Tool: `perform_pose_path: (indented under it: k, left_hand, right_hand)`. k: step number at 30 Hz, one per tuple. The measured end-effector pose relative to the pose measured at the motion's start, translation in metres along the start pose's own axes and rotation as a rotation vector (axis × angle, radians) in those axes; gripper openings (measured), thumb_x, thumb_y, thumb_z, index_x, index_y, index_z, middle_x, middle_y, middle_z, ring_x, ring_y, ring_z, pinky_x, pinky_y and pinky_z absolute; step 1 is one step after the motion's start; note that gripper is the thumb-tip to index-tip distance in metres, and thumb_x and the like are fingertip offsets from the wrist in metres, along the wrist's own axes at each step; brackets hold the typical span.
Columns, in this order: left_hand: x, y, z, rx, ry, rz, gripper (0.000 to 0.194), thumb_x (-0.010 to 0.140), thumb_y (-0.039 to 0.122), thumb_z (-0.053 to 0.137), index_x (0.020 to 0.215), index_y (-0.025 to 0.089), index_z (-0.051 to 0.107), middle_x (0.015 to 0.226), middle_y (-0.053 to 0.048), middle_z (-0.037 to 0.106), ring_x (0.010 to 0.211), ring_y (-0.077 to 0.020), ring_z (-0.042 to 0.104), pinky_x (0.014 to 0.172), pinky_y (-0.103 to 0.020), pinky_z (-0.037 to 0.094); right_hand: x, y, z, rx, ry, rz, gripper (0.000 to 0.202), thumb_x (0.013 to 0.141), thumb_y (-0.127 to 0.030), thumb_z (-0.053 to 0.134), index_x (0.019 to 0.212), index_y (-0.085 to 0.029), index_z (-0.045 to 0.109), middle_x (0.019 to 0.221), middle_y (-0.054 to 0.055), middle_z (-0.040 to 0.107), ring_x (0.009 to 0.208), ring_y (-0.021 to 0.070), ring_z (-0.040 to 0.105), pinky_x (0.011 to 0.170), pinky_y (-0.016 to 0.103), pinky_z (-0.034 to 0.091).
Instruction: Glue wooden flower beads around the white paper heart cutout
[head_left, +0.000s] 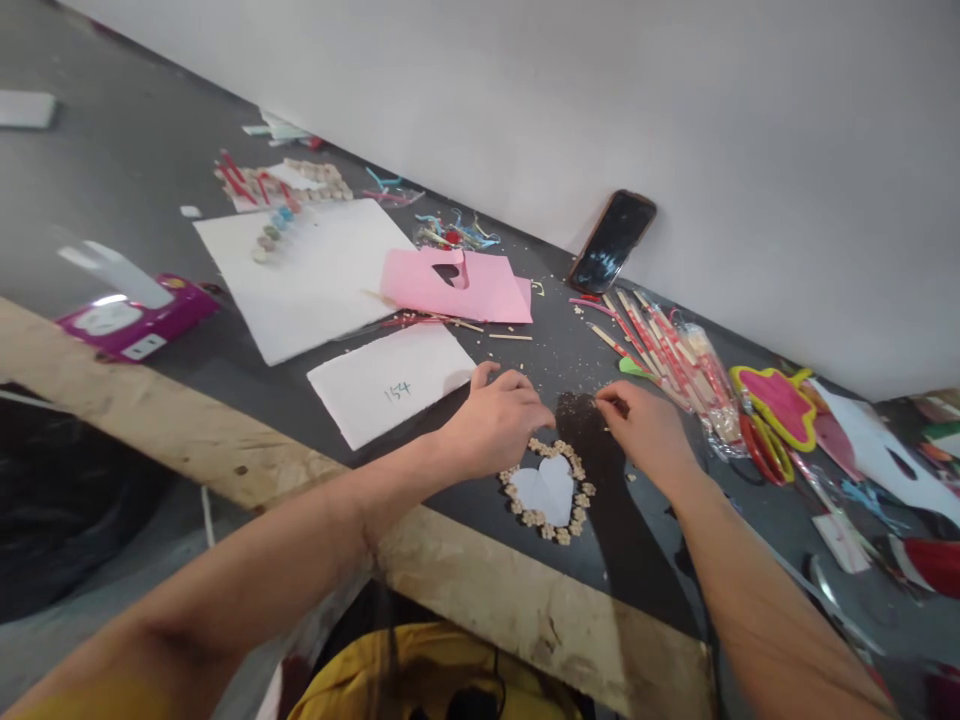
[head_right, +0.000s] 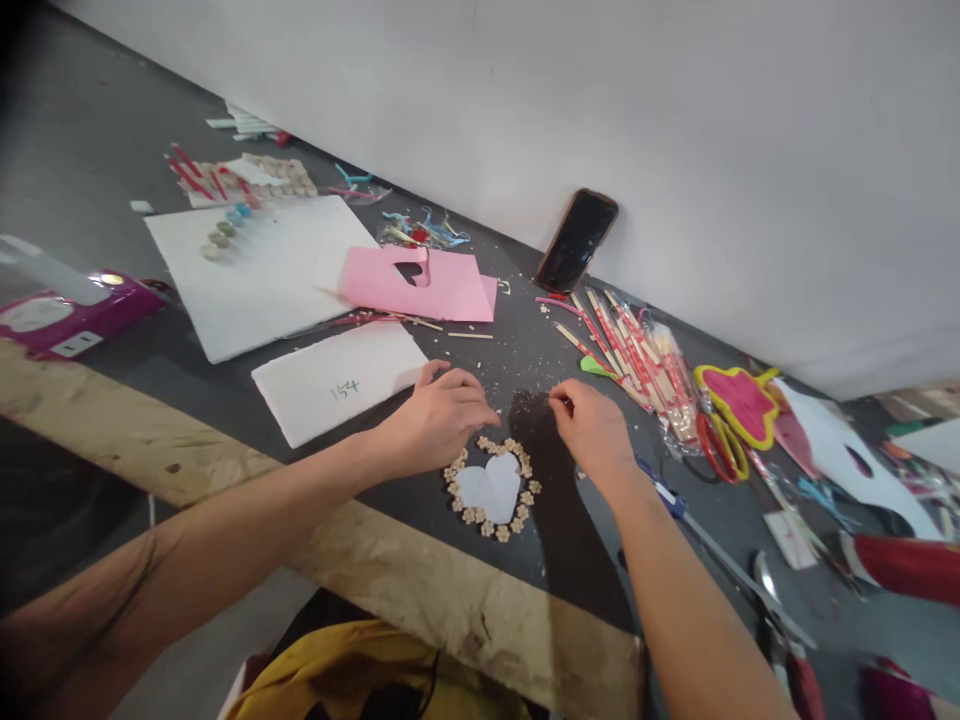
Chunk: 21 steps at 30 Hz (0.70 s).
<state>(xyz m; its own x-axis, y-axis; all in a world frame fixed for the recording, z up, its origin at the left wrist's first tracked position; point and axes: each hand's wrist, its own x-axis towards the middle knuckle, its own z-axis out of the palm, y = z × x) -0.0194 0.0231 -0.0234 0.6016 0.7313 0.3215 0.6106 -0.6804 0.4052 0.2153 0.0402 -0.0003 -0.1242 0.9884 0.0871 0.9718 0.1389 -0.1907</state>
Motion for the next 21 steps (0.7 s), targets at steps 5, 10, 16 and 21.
perform_pose_path:
  k: [5,10,16,21]
  left_hand:
    - [0.000,0.001,-0.003,0.034,-0.141,-0.011,0.026,0.082,0.009,0.049,0.089,0.025,0.068,0.102,-0.001,0.069,0.111,-0.0249,0.047,0.101,-0.054,0.017]
    - [-0.001,0.000,-0.017,0.036,-0.235,-0.028,0.017,0.089,0.023,0.053,0.096,0.026,0.068,0.106,-0.001,0.067,0.113,-0.0275,0.044,0.101,-0.056,0.017]
    - [-0.005,-0.002,-0.042,0.003,-0.447,-0.001,0.049,0.072,0.051,0.071,0.111,0.023,0.061,0.109,-0.004,0.063,0.116,-0.0311,0.041,0.100,-0.056,0.021]
    - [-0.006,0.004,-0.042,0.038,-0.481,-0.009,0.055,0.064,0.049,0.078,0.106,0.019,0.060,0.105,-0.005,0.063,0.112,-0.0306,0.042,0.101,-0.057,0.020]
  right_hand:
    - [0.005,0.011,-0.006,0.037,0.096,0.081,0.020,0.079,-0.025,0.051,0.096,-0.021,0.061,0.085,0.003,0.069,0.072,0.0160,0.063,0.068,0.029,0.048]
    - [0.006,0.026,-0.022,-0.042,0.152,0.129,0.021,0.080,-0.032,0.052,0.091,-0.019,0.063,0.094,0.012,0.066,0.091,0.0266,0.061,0.079,0.041,0.045]
    - [-0.020,0.024,-0.022,0.003,0.112,0.080,0.028,0.085,-0.040,0.047,0.096,-0.020,0.063,0.086,0.011,0.066,0.081,0.0261,0.061,0.073,0.043,0.047]
    - [-0.045,-0.001,-0.004,0.125,-0.050,-0.130,0.027,0.080,-0.034,0.059,0.104,-0.024,0.063,0.109,0.007,0.066,0.107,0.0252,0.056,0.092,0.044,0.044]
